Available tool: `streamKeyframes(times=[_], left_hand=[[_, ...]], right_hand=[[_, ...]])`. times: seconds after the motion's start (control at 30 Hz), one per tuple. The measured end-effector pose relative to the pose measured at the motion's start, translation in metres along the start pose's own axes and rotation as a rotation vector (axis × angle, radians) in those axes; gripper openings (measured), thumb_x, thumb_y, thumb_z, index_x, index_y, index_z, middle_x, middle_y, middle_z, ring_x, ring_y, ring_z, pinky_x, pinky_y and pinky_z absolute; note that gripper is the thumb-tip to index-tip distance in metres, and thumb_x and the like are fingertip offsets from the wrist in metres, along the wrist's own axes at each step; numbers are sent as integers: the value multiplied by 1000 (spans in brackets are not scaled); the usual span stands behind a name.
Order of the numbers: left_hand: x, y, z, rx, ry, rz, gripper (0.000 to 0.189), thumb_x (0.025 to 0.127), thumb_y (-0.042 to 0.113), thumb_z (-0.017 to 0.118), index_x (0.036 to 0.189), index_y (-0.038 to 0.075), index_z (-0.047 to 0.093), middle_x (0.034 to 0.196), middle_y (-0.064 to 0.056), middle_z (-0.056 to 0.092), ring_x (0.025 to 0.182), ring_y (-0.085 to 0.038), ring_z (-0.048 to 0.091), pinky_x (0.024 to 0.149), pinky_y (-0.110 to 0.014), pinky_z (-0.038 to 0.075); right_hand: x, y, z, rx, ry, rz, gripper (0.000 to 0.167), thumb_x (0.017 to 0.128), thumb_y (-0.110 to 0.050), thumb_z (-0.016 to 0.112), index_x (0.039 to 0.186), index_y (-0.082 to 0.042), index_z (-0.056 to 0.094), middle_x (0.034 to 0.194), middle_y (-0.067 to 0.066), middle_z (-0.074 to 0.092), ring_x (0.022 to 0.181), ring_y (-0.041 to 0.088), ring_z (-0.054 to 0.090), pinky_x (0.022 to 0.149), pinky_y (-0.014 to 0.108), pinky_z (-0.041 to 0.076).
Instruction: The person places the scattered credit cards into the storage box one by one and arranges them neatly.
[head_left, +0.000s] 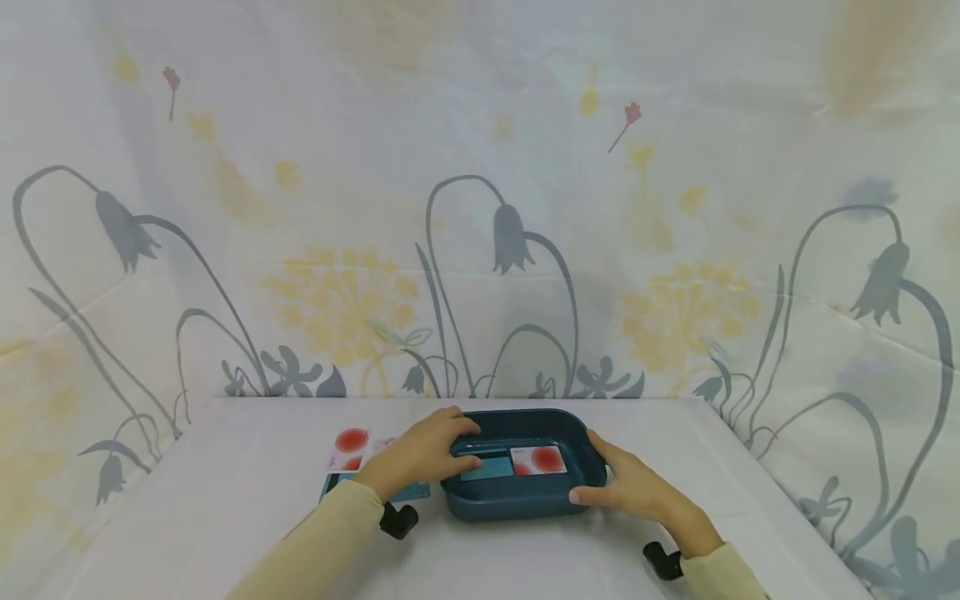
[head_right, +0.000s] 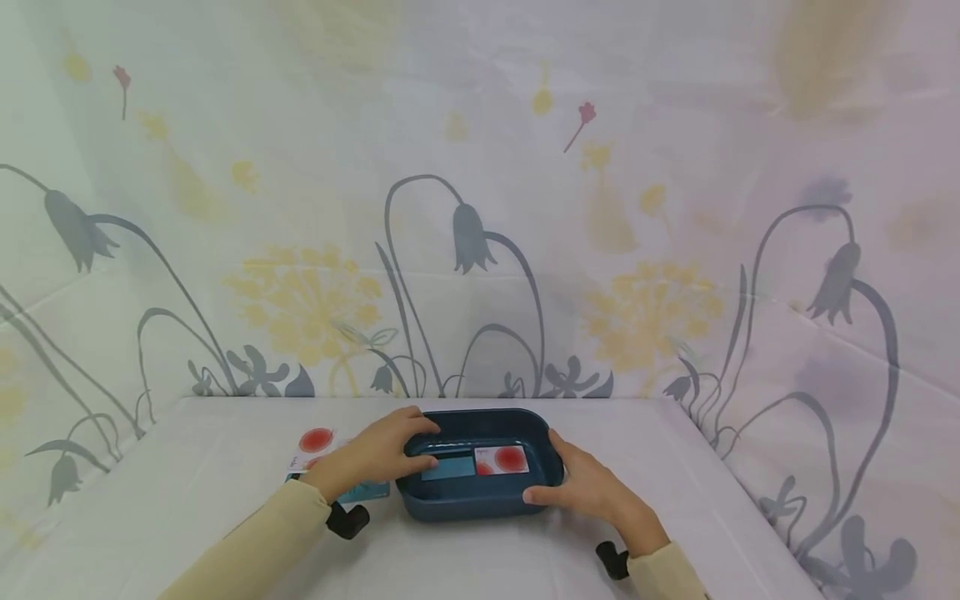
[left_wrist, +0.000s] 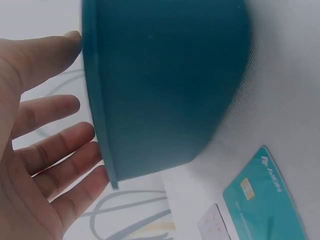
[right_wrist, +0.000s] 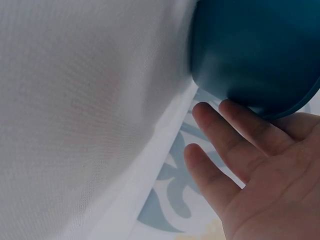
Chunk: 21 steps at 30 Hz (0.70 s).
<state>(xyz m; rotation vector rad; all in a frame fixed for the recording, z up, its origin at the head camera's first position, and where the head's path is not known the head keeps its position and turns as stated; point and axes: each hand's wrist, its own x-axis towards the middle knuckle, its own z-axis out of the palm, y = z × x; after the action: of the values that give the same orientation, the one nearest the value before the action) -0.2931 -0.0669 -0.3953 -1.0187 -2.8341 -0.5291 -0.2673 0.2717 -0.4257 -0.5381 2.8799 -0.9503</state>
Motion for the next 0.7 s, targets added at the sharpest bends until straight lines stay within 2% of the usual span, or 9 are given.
streamKeyframes(times=[0.33, 0.7], left_hand=[[-35, -3, -2, -22, 161, 3, 49, 86, 38, 69, 125, 10, 60, 111, -3, 53, 98, -16, 52, 85, -37, 48], [-65, -7, 3, -41, 235, -43, 47, 83, 32, 74, 122, 9, 61, 105, -1, 53, 96, -15, 53, 79, -35, 50]], right_hand=[[0, 1, 0, -3, -3, -11, 106, 77, -54, 72, 148, 5, 21, 151, 21, 28, 138, 38, 28, 107, 57, 25], [0, 2, 1, -5, 10, -28, 106, 76, -52, 73, 148, 6, 21, 151, 22, 29, 137, 39, 29, 107, 57, 25]])
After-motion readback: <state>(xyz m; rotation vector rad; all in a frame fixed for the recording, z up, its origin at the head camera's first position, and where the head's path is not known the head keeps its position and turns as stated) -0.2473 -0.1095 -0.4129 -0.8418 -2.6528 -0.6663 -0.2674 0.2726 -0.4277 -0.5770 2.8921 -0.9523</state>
